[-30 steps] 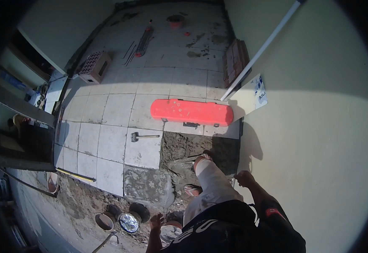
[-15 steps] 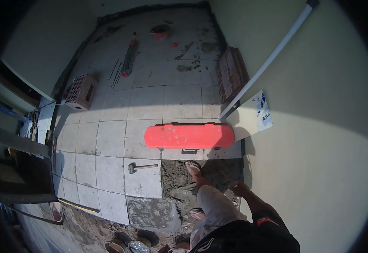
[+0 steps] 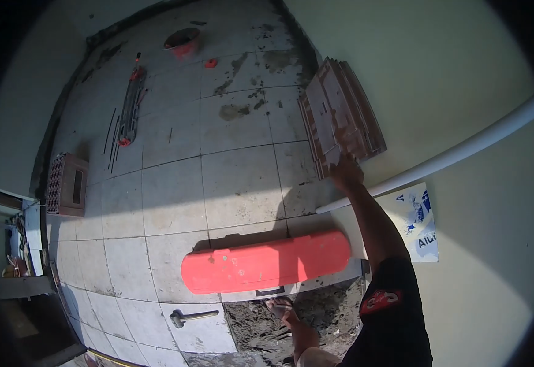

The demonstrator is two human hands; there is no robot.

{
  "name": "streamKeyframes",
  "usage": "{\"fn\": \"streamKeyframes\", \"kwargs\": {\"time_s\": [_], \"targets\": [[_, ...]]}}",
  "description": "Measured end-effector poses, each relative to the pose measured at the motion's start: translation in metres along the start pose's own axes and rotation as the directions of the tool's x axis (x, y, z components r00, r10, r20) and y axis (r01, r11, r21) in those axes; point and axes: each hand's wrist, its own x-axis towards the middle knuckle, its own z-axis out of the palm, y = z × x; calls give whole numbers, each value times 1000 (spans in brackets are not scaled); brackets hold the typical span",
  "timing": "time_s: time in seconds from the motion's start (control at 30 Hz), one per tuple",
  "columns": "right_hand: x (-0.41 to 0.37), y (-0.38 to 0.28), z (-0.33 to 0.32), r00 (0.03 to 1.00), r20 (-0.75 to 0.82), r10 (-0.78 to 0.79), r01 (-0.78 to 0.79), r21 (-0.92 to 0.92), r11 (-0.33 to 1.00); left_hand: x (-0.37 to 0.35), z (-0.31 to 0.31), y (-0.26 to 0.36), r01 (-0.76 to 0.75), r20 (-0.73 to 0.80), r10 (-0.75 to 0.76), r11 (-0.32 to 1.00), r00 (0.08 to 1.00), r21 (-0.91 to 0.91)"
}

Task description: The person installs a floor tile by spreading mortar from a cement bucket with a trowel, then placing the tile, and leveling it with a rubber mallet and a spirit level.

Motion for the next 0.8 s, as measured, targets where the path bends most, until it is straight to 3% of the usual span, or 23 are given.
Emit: {"fn": "streamKeyframes", "kwargs": {"time_s": [0.13,0.2,0.23,0.27,0.33,0.4,0.43,0.5,0.53,0.6,0.67,0.73,0.8], "targets": [[98,9,4,1000,-25,15,-21,-254,967,139,171,38,-80,62,108,934,992,-348],[109,-6,-18,999,-1,42,-42,-237,971,195,250,52,-111,105,209,808,972,-579],[132,7,2,999,7,37,-34,-235,971,216,283,57,-114,120,261,728,958,-676],[165,38,34,998,-47,-40,19,-380,925,233,311,59,-114,123,313,641,942,-759],[178,39,50,989,-77,-126,68,-520,851,256,350,60,-121,97,386,503,917,-856],[145,-7,17,999,-22,49,-54,-447,893,266,370,57,-136,62,418,429,906,-893],[143,-7,29,999,-7,45,-44,-452,891,270,376,57,-139,51,418,413,907,-900],[150,-1,47,953,-298,48,-212,-549,809,273,381,56,-124,51,387,415,921,-902],[146,-6,42,954,-298,40,-206,-552,808,271,384,58,-107,59,363,420,930,-901],[134,-25,25,945,-310,106,-201,-292,935,273,380,66,-85,67,335,420,940,-904],[137,-34,18,933,-325,152,-230,-217,949,268,374,70,-31,136,270,535,953,-844],[148,-34,12,920,-335,202,-260,-138,956,266,376,71,-20,142,265,528,954,-849],[166,-27,17,945,-250,211,-183,131,974,271,371,70,0,158,246,540,956,-842]]}}
